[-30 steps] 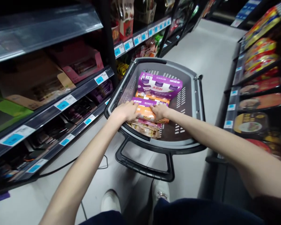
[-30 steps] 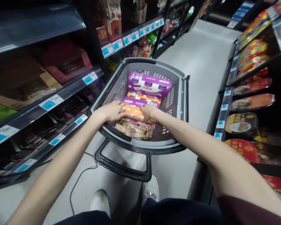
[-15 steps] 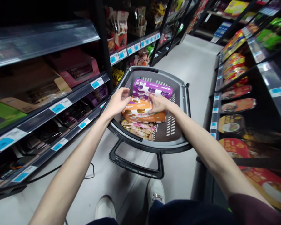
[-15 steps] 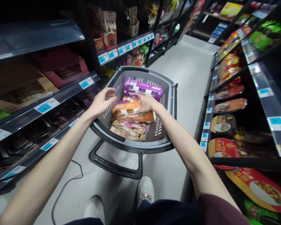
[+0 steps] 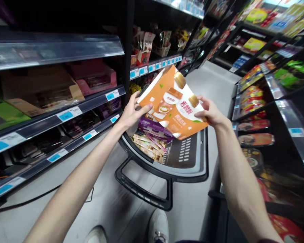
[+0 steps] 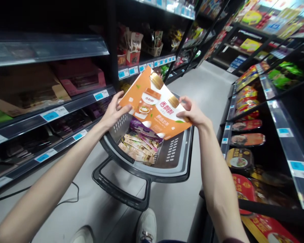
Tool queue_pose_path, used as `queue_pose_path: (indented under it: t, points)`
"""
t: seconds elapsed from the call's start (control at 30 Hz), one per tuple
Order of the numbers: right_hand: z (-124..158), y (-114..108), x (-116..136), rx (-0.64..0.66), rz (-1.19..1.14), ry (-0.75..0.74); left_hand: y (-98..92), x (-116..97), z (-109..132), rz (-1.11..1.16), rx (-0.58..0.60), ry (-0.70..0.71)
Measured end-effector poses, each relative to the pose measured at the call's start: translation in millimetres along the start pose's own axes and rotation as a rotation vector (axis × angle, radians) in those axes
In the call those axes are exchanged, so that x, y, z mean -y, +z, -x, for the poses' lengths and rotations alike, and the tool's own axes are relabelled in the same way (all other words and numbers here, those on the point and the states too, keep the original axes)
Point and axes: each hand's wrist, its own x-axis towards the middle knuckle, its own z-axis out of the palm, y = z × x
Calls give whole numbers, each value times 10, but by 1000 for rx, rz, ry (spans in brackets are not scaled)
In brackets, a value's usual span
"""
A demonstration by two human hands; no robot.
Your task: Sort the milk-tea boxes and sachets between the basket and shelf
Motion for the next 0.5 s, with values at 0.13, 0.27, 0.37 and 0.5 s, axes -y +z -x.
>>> queue_pose_path:
  t: [0.13,0.27,0.37,0.5]
  points:
    - [-51,145,-27,82,-18,5,-24,-72,-13,232,57,-186]
    - [-209,244,-38,60,48,-21,-66,-125,-17,328,-77,-283]
    - [-324,298,-34,-81,91,-63,-90,-165,-13,390,-184,-309]
    - [-399,475,-173,-158,46,-54,-139,-196,-25,484,-275,-324]
